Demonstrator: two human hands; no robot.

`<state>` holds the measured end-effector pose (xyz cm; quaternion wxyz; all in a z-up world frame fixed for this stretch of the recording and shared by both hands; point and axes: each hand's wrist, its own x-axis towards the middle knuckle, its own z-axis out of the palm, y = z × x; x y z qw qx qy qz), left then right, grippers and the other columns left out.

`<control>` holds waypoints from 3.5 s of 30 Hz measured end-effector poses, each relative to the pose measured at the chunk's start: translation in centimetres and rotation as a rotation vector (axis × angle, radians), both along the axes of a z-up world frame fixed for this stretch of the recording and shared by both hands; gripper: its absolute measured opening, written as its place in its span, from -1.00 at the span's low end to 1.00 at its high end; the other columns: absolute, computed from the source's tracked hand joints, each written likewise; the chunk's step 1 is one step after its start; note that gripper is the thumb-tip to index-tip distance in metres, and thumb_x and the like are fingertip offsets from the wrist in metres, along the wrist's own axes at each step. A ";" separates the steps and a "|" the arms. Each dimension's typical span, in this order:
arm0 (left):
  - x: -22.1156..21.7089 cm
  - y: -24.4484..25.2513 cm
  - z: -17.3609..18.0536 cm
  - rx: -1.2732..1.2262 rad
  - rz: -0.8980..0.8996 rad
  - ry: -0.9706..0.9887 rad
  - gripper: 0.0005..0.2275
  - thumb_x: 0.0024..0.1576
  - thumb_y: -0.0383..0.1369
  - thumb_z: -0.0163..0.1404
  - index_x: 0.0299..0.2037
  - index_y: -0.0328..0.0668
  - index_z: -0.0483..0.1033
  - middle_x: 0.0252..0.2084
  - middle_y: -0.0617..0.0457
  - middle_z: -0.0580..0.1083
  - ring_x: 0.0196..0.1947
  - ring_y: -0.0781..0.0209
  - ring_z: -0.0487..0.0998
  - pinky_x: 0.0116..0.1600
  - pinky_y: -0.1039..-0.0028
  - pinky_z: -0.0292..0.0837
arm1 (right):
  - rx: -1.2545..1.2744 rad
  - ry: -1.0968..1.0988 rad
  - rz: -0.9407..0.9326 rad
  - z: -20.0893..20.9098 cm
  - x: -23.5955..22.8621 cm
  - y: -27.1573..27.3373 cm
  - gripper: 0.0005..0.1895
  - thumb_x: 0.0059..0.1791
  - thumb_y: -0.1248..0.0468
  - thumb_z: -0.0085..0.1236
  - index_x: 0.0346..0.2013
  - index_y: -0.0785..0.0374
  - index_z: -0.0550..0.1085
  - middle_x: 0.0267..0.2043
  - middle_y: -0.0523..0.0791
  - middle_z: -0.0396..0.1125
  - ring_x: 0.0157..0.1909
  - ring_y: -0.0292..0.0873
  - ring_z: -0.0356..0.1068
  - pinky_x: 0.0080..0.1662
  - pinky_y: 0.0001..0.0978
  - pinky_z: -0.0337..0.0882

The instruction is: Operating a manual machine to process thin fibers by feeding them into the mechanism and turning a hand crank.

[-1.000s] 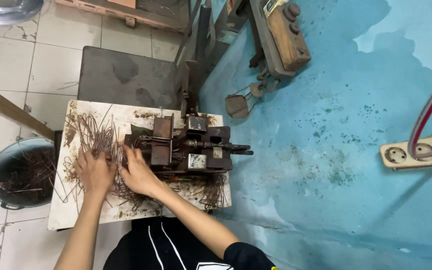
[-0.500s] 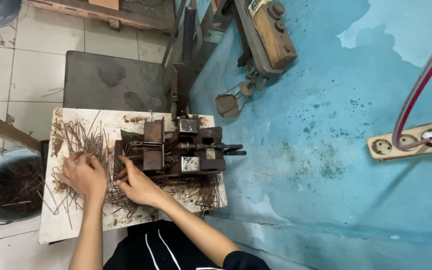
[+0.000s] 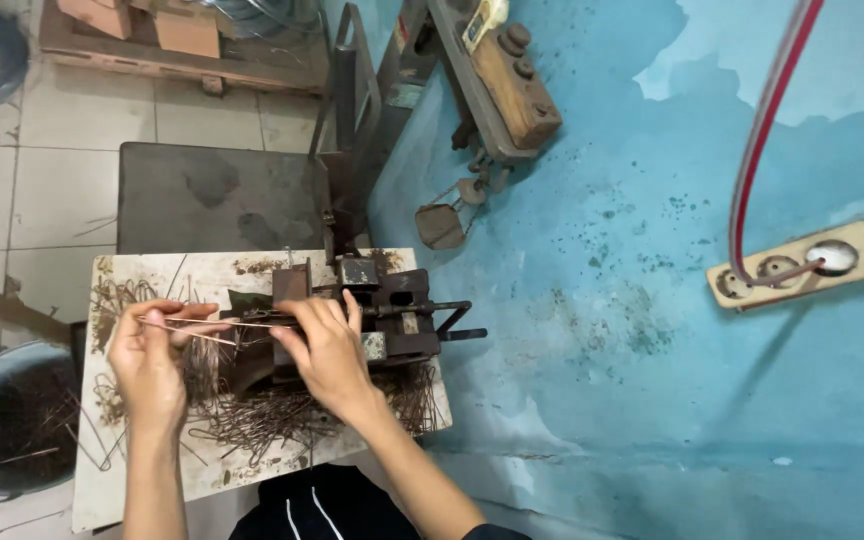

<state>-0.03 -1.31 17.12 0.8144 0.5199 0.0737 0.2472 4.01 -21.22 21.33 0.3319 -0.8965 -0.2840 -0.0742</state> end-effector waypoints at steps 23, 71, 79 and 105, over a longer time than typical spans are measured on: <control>0.1 -6.0 -0.4 0.994 -0.037 0.387 -0.73 0.26 -0.46 -0.09 0.15 -0.23 0.46 0.19 -0.05 0.48 0.24 0.04 0.38 0.37 0.10 0.24 | 0.013 0.413 -0.264 -1.2 6.4 -10.3 -0.74 0.13 0.15 0.05 -0.35 0.24 0.47 -0.59 -0.15 0.23 -0.54 -0.27 0.07 -0.34 -0.28 0.08; 1.9 -10.7 0.8 1.387 -0.193 0.415 -0.39 0.24 -0.16 -0.32 0.45 -0.36 -0.05 0.53 -0.15 -0.03 0.58 -0.05 -0.23 0.46 -0.29 -0.59 | -0.074 0.153 -0.077 -3.3 -5.8 -5.5 -0.61 0.11 0.35 -0.07 0.19 0.52 0.35 -0.03 0.13 0.40 -0.28 0.05 0.47 -0.30 -0.17 0.56; 0.9 -13.2 -4.1 1.584 0.069 0.278 -0.16 0.02 -0.46 0.04 0.57 -0.02 -0.07 0.51 -0.53 0.04 0.55 -0.36 -0.02 0.47 -0.38 -0.30 | 0.293 -0.095 -0.531 -7.2 1.9 -13.8 -0.82 0.08 0.34 0.03 -0.05 0.21 0.52 -0.13 -0.11 0.31 -0.01 -0.02 0.36 0.06 -0.22 0.36; 1.4 -12.8 -1.9 1.416 0.038 0.074 -0.36 0.09 -0.69 -0.09 0.43 -0.65 -0.01 0.48 -0.55 0.05 0.52 -0.41 -0.02 0.54 -0.09 -0.04 | 0.246 0.408 -0.910 -12.9 8.0 -18.7 -0.25 0.15 -0.13 -0.46 0.29 0.50 0.22 0.29 0.25 0.24 0.32 0.27 0.22 0.27 -0.01 0.19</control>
